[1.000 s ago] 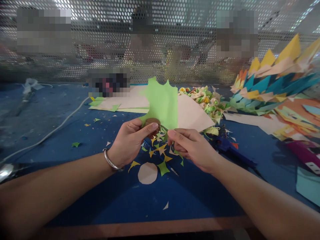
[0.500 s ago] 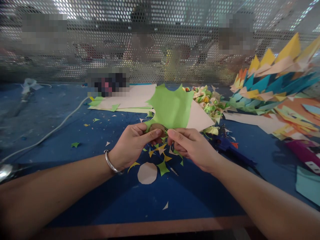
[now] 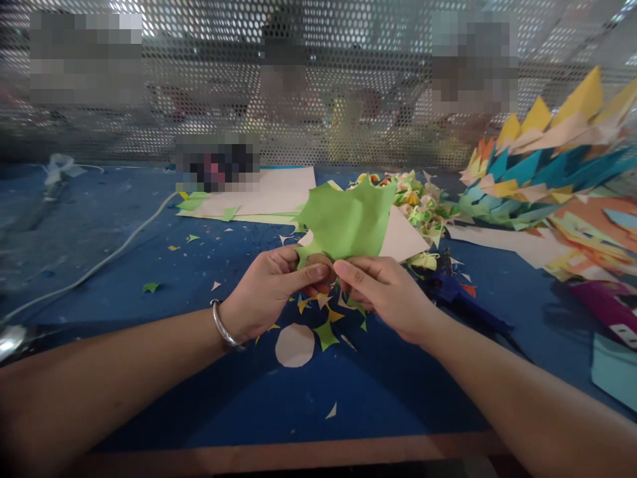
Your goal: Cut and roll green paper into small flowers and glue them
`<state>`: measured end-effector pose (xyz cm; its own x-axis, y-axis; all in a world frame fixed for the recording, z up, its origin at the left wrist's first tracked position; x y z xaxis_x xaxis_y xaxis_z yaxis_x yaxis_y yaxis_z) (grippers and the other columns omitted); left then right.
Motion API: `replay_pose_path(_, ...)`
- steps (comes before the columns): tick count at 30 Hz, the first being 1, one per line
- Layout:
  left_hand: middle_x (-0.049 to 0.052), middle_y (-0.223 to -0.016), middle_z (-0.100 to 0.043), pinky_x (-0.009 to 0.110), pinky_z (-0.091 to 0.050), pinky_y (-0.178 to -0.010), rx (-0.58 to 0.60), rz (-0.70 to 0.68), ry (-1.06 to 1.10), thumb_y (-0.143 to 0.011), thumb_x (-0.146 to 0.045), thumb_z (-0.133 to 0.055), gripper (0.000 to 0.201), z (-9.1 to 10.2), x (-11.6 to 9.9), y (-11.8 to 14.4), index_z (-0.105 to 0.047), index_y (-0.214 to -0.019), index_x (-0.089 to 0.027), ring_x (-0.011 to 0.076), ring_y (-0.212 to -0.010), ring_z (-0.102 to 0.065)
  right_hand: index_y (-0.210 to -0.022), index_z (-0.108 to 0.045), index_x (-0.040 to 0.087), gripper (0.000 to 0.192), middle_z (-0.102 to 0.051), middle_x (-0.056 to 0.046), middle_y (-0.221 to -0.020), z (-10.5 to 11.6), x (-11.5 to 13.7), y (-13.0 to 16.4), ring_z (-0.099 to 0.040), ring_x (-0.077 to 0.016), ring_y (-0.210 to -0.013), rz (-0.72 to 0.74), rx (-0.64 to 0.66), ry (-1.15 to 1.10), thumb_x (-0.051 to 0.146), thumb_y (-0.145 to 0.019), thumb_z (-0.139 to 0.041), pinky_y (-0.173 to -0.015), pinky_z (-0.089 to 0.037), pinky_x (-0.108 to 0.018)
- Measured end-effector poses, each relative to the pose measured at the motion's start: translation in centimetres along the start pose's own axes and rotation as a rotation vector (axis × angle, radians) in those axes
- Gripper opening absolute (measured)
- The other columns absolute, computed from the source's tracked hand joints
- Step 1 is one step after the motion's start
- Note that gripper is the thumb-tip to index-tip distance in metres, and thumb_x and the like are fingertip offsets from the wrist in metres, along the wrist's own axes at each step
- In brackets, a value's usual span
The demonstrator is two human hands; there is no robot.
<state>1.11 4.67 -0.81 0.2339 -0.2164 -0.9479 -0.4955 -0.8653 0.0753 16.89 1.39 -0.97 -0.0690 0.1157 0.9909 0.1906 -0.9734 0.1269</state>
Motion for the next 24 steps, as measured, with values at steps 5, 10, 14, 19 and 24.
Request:
replay_pose_path(5,0.000,-0.067,-0.070,0.022,-0.048,-0.059,-0.002,0.016,0.001,-0.074,-0.024,-0.080,0.014,-0.07,-0.01,0.11,-0.072,-0.078,-0.013,0.0091,-0.060,-0.063,-0.063,-0.055,0.018,0.052,-0.024,0.009,-0.052,0.19,0.12,0.11,-0.018,-0.0051,-0.046,0.021,-0.018,0.037,0.063,-0.083,-0.068,-0.043,-0.011,-0.024)
replay_pose_path(10,-0.001,-0.059,-0.066,0.021,-0.043,-0.056,-0.018,0.010,-0.011,-0.071,-0.024,-0.082,0.015,0.09,-0.08,0.10,-0.072,-0.074,-0.013,0.0068,-0.055,-0.055,-0.065,-0.055,0.017,0.052,-0.025,0.009,-0.052,0.49,0.27,0.02,-0.021,-0.0055,-0.047,0.044,-0.029,0.121,0.065,-0.084,-0.066,-0.043,-0.013,-0.025)
replay_pose_path(14,-0.002,-0.058,-0.063,0.021,-0.042,-0.055,-0.023,-0.003,-0.042,-0.070,-0.025,-0.082,0.016,0.12,-0.16,0.18,-0.072,-0.073,-0.013,0.0067,-0.053,-0.052,-0.065,-0.055,0.018,0.054,-0.025,0.008,-0.052,0.71,0.45,0.12,-0.022,-0.0056,-0.046,0.078,-0.047,0.225,0.066,-0.086,-0.063,-0.043,-0.014,-0.025)
replay_pose_path(19,-0.004,-0.061,-0.062,0.021,-0.041,-0.054,-0.005,-0.054,-0.073,-0.069,-0.026,-0.082,0.015,0.27,-0.32,0.13,-0.073,-0.073,-0.014,0.0059,-0.054,-0.050,-0.064,-0.052,0.018,0.054,-0.026,0.008,-0.054,0.79,0.58,0.23,-0.024,-0.0057,-0.047,0.127,-0.041,0.314,0.065,-0.089,-0.059,-0.043,-0.017,-0.023)
replay_pose_path(24,-0.003,-0.065,-0.064,0.020,-0.040,-0.054,0.036,-0.068,-0.100,-0.070,-0.023,-0.079,0.010,0.40,-0.35,-0.14,-0.074,-0.073,-0.016,0.0063,-0.057,-0.049,-0.065,-0.052,0.018,0.054,-0.030,0.007,-0.056,0.96,0.43,0.29,-0.027,-0.0061,-0.049,0.139,-0.030,0.373,0.065,-0.090,-0.057,-0.043,-0.019,-0.023)
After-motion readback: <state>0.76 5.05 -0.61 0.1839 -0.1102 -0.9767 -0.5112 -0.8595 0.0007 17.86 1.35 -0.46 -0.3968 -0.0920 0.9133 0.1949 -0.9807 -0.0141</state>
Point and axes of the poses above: each hand's wrist, its own y-axis away from the middle knuckle, its own z-axis out of the back of the hand, x = y × z, the point moved 4 cm from there along -y, towards the middle knuckle
